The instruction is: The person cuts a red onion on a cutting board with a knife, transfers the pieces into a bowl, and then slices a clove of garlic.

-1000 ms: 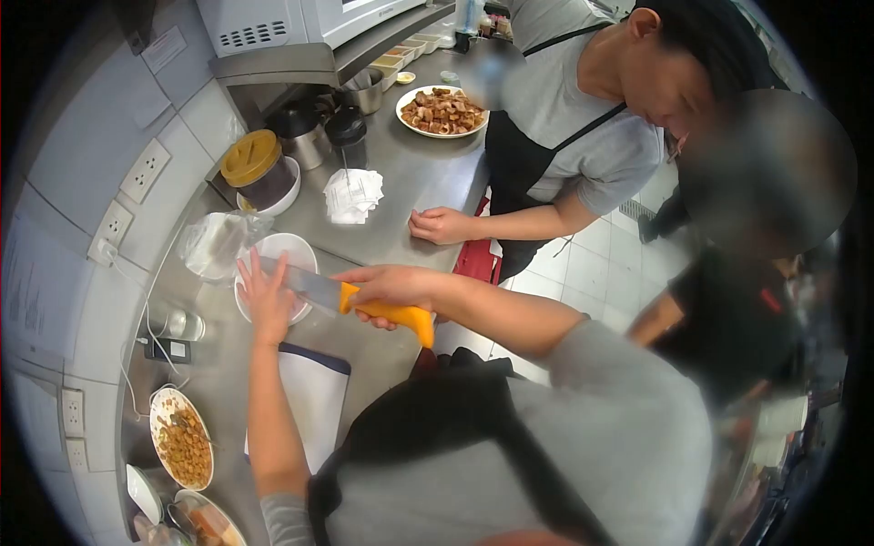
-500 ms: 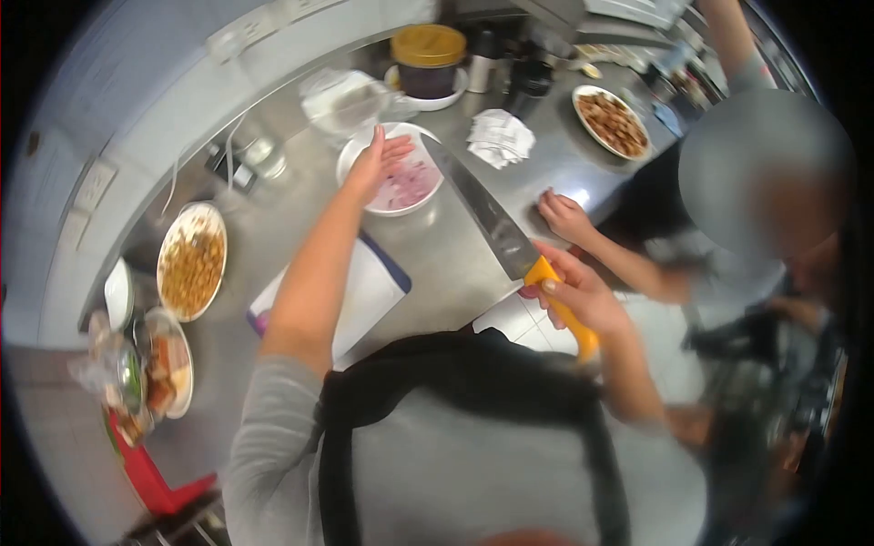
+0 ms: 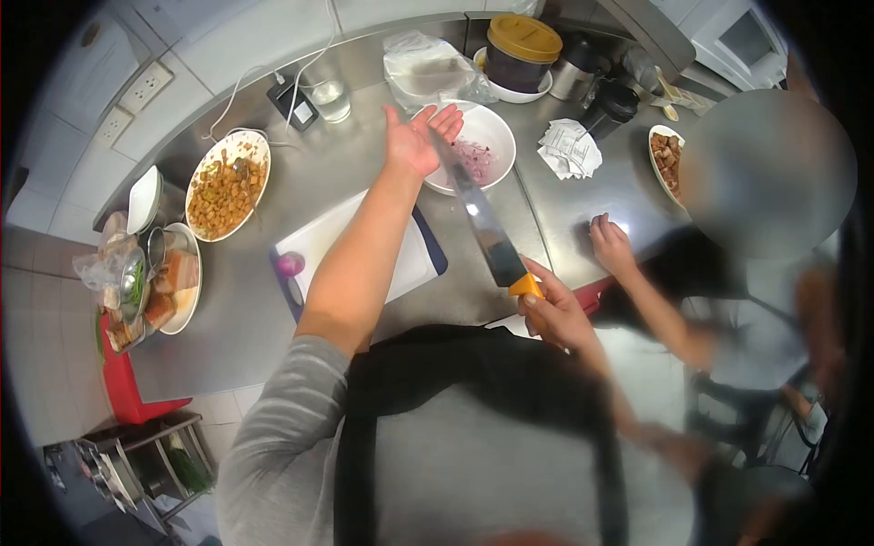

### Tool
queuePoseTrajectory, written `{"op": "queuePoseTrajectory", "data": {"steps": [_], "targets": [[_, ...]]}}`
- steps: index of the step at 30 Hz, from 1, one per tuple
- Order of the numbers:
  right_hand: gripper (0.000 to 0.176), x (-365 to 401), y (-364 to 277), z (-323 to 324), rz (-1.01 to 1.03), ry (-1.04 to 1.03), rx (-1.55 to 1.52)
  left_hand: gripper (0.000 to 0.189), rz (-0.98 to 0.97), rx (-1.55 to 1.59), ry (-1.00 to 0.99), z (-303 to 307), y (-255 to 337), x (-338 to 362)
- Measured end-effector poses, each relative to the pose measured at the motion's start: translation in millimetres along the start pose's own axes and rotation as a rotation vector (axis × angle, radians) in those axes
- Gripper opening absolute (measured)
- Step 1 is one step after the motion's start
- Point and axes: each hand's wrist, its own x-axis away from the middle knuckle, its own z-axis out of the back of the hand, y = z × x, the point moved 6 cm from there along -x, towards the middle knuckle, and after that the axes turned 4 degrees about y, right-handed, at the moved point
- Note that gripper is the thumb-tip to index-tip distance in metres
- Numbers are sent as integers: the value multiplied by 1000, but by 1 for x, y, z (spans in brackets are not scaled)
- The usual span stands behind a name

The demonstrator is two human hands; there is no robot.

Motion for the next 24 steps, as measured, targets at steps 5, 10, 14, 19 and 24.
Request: {"op": "queuePoseTrajectory", "data": {"steps": [5, 10, 14, 19, 24], "targets": [[61, -3, -7, 10, 8, 77, -3, 108, -32, -367, -87, 1, 3, 3], [61, -3, -19, -13, 56, -93, -127, 117, -103, -542, -61, -1, -1, 10], [60, -14, -3, -14, 4, -87, -144, 123, -160, -525, -85, -9, 4, 13], [61, -9, 2, 4, -21, 47, -172, 122, -242, -385, -197, -30, 18, 16], [63, 3, -11, -5, 116, -95, -159, 113, -319, -58, -185, -29, 30, 1]]}}
